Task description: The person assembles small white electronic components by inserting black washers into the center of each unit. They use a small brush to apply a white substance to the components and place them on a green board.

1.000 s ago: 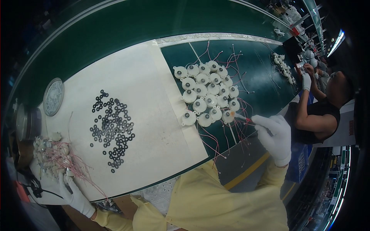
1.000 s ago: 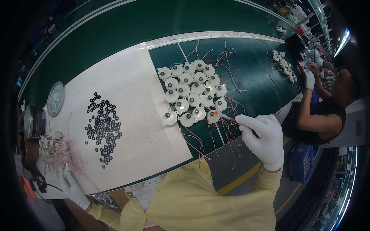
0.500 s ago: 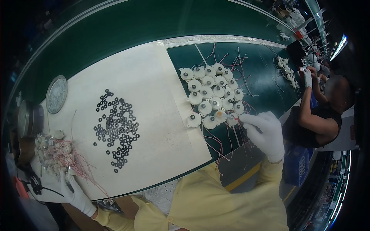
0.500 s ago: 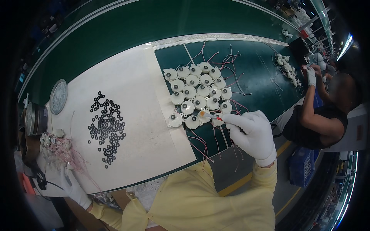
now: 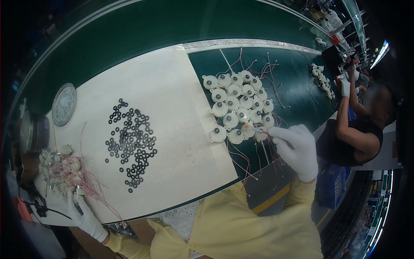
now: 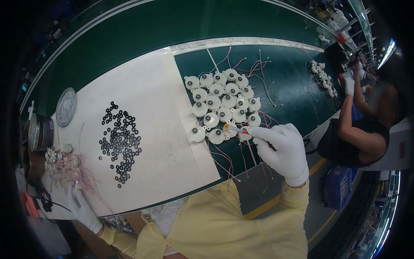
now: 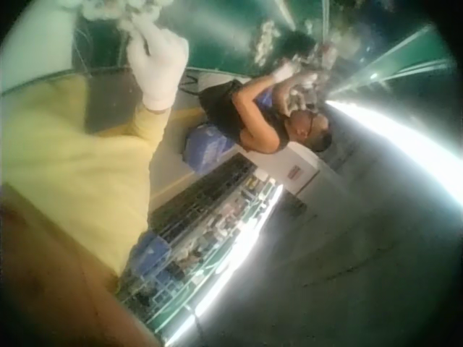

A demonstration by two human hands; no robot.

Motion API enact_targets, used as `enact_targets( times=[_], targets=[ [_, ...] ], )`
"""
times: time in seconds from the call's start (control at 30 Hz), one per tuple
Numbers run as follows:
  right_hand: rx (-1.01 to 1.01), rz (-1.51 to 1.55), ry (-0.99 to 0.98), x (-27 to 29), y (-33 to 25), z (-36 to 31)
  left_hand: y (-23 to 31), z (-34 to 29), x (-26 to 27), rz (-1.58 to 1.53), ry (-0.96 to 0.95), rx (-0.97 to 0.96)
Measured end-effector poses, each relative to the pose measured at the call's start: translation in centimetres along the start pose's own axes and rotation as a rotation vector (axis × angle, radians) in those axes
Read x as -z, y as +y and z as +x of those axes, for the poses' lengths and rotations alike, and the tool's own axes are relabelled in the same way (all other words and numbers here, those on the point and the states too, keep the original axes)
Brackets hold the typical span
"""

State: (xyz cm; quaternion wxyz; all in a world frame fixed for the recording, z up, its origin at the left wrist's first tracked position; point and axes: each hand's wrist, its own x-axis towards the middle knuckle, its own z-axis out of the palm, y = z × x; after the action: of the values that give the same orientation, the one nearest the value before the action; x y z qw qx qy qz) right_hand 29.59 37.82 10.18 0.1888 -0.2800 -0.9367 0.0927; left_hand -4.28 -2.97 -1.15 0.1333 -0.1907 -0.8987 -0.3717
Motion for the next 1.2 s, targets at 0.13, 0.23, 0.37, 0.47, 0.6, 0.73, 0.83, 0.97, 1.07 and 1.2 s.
enact_targets(
  times=[0.13,0.23,0.37,0.47,0.6,0.73,0.83,0.97,1.07,1.2],
  targets=[
    [0.004,-0.014,-0.017,0.1,0.0,-0.2,0.3,0.0,0.0,0.015,0.006,-0.039],
    [-0.008,-0.012,-0.011,0.1,0.2,-0.6,0.6,-0.1,0.0,0.005,0.016,-0.028],
    [-0.01,-0.015,0.017,0.5,0.3,-0.6,0.2,0.1,-0.1,-0.021,-0.003,-0.008],
    [0.009,-0.013,0.032,0.4,0.1,-0.5,1.1,0.0,0.0,0.028,0.007,-0.013],
    [0.01,0.001,-0.007,0.1,0.0,-0.3,1.1,0.0,0.0,0.027,0.013,-0.019],
    [0.003,-0.033,-0.006,0.7,0.2,-0.9,0.7,0.0,0.0,0.032,0.005,-0.032],
    [0.01,-0.036,0.016,0.9,0.4,-1.0,1.0,-0.1,0.1,0.049,0.016,-0.014],
    [0.031,-0.001,0.003,0.4,-0.1,-0.6,1.2,-0.1,0.0,0.032,0.014,-0.02],
    [0.023,-0.005,-0.018,0.3,-0.1,-0.4,1.2,0.0,0.0,0.051,0.029,-0.01],
    [0.004,-0.009,-0.028,0.8,0.1,-0.6,1.2,-0.1,0.1,0.059,0.033,-0.008]
  ],
)
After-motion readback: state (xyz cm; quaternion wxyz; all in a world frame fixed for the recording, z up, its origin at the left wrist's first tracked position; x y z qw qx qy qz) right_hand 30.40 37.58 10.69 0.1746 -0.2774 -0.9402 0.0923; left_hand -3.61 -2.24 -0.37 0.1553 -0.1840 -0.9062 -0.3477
